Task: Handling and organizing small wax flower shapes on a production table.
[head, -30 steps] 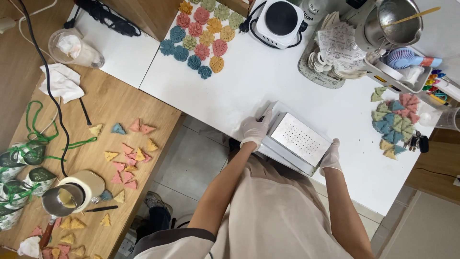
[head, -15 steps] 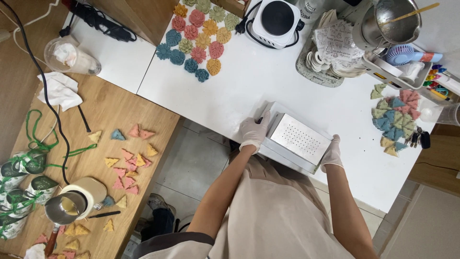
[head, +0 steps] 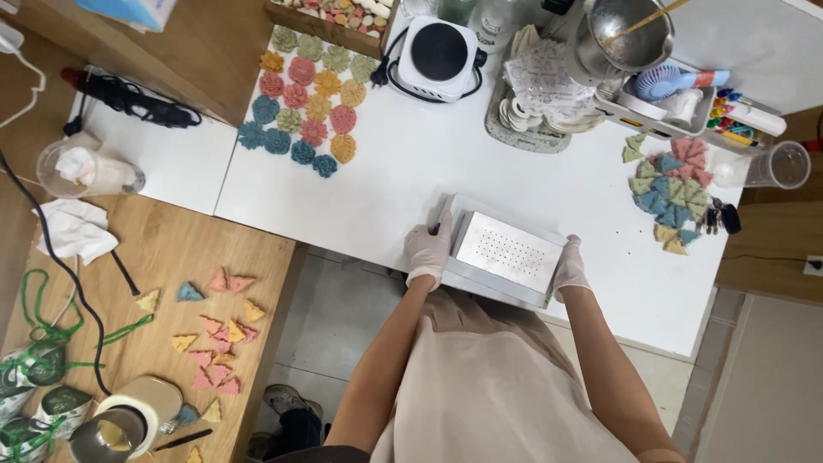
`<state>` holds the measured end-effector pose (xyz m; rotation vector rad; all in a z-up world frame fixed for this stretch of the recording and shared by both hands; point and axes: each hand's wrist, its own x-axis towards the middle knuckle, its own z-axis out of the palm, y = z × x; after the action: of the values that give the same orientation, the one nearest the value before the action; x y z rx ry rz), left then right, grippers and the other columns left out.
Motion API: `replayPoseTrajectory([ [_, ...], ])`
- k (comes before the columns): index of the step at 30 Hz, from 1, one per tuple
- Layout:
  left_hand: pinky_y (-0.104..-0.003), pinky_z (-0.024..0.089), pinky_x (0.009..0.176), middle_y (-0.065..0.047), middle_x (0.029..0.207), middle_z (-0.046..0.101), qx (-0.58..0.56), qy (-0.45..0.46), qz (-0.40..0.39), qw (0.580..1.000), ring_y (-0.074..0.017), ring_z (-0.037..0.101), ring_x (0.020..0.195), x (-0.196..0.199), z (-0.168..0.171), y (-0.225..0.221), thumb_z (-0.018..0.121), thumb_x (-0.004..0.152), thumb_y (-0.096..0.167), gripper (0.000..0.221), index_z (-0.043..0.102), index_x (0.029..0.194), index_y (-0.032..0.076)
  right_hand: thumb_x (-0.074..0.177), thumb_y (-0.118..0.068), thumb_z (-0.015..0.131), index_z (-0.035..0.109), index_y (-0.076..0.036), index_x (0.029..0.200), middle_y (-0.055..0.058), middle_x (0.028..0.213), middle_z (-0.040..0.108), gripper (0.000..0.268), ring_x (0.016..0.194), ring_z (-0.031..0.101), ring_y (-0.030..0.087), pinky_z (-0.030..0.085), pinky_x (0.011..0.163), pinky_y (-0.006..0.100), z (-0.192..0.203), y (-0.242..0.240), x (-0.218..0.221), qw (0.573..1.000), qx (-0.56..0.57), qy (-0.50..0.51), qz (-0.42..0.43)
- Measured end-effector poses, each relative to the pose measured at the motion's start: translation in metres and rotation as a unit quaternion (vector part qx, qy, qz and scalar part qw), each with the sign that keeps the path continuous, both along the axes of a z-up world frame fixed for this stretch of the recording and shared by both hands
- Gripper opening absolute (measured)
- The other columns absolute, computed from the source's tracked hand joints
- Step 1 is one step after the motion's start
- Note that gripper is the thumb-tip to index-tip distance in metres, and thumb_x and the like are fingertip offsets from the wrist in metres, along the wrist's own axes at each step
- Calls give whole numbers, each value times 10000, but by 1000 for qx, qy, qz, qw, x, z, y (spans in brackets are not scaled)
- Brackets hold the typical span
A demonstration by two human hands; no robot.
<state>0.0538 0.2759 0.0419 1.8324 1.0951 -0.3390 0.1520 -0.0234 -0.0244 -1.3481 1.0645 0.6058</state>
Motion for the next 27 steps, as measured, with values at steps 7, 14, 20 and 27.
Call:
replayPoseTrajectory([
  [7, -459, 511, 985, -290, 1073, 720, 43, -35, 55, 997, -406, 681, 1058, 4, 2, 0, 540, 870, 747, 846, 745, 1005, -63, 1056, -473, 539, 623, 35, 1273, 178, 1160, 675, 558, 996, 611, 267, 529, 851, 442, 16, -17, 10, 967, -187, -92, 145],
  [14, -468, 431, 1045, -210, 1241, 651, 135, -85, 104, 982, -377, 571, 1211, -15, 23, -22, 580, 911, 619, 685, 681, 1188, 1, 1075, -357, 548, 551, -69, 1334, 73, 1251, 642, 387, 1146, 570, 163, 431, 1007, 343, 83, -39, 36, 891, -152, -415, 106],
  [20, -474, 460, 1049, -136, 1256, 637, 261, -334, 96, 901, -334, 591, 1217, -35, 128, -86, 682, 960, 381, 416, 636, 1236, 74, 1070, -405, 441, 511, -95, 1414, 67, 1335, 661, 468, 1238, 582, 179, 411, 1032, 336, 190, 18, 49, 872, -37, -474, 114],
  [27, -505, 489, 872, -152, 1102, 613, 288, -402, -11, 869, -373, 631, 982, -53, 183, -159, 734, 814, 498, 551, 619, 1165, 89, 1023, -416, 481, 492, -87, 1444, 79, 1262, 668, 534, 1189, 601, 199, 452, 1079, 383, 231, 127, 25, 834, 162, -501, 163],
])
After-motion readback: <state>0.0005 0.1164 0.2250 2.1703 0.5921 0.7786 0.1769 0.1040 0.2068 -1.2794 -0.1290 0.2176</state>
